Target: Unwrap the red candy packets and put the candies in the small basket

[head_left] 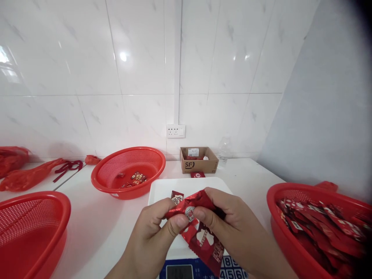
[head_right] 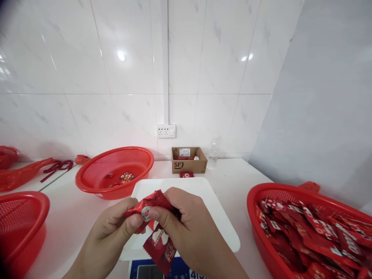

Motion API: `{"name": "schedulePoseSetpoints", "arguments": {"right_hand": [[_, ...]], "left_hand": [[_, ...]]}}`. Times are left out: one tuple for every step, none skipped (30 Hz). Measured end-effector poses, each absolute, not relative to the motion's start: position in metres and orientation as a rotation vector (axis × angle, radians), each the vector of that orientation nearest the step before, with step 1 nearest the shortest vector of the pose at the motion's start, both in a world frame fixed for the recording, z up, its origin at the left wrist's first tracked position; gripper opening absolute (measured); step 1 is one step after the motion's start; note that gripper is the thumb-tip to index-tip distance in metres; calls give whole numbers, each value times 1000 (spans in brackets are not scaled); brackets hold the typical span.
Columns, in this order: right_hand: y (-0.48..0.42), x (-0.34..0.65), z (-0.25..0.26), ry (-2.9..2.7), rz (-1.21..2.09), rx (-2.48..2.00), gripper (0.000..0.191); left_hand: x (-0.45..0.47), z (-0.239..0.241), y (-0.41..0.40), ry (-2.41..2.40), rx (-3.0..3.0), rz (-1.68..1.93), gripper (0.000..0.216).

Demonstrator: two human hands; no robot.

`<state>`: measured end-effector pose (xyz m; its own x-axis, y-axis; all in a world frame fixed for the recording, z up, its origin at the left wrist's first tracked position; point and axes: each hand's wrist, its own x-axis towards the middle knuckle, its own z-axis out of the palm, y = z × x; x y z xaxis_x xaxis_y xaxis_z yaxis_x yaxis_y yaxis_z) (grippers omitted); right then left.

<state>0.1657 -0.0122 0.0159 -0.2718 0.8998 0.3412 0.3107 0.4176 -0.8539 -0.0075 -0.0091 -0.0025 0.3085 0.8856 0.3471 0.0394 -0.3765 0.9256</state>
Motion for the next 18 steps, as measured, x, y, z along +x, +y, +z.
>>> {"name": "schedulePoseSetpoints", "arguments": {"right_hand": [[-12,166,17,-1777,840,-1058,35],[-11,167,17,-1741,826,-1078,32],[-10,168,18,-1696,790,-1101,27],[-9,170,19,-1644,734,-1123,22],[-7,173,19,-1588,667,-1146,16],[-5,177,19,-1536,597,-1166,13],[-4,180,19,-1491,539,-1179,11],[-3,183,19,-1459,497,-1184,12],[-3,185,19,-1436,472,-1184,12],[-3,186,19,-1422,454,-1185,12],[-4,187,20,-1415,438,-1187,11],[-5,186,20,-1413,425,-1188,9],[-6,185,20,-1414,417,-1193,8],[-6,184,20,-1418,413,-1197,7],[-7,182,20,-1429,412,-1193,6],[-7,181,19,-1447,411,-1183,6],[-7,179,18,-1475,408,-1167,6],[-7,177,17,-1507,398,-1148,6]], "left_hand": [[-8,-2,-9,868,1679,1182,44],[-9,-2,-8,893,1677,1176,44],[-9,-2,-6,923,1673,1171,43],[-10,-3,-4,956,1669,1161,42],[-10,-3,-1,989,1669,1142,41],[-9,-4,2,1024,1680,1111,40],[-9,-6,6,1066,1711,1069,38],[-7,-8,10,1121,1773,1016,37],[-6,-11,14,1184,1853,956,36],[-4,-14,17,1245,1938,897,34],[-3,-17,20,1297,2012,848,32],[-2,-19,22,1334,2065,814,29],[-1,-20,22,1363,2096,800,25],[-1,-20,22,1381,2106,804,21],[-2,-19,21,1379,2101,818,19],[-2,-17,18,1349,2087,830,19],[-3,-15,14,1273,2062,839,22],[-4,-11,10,1157,2030,841,25]]}}
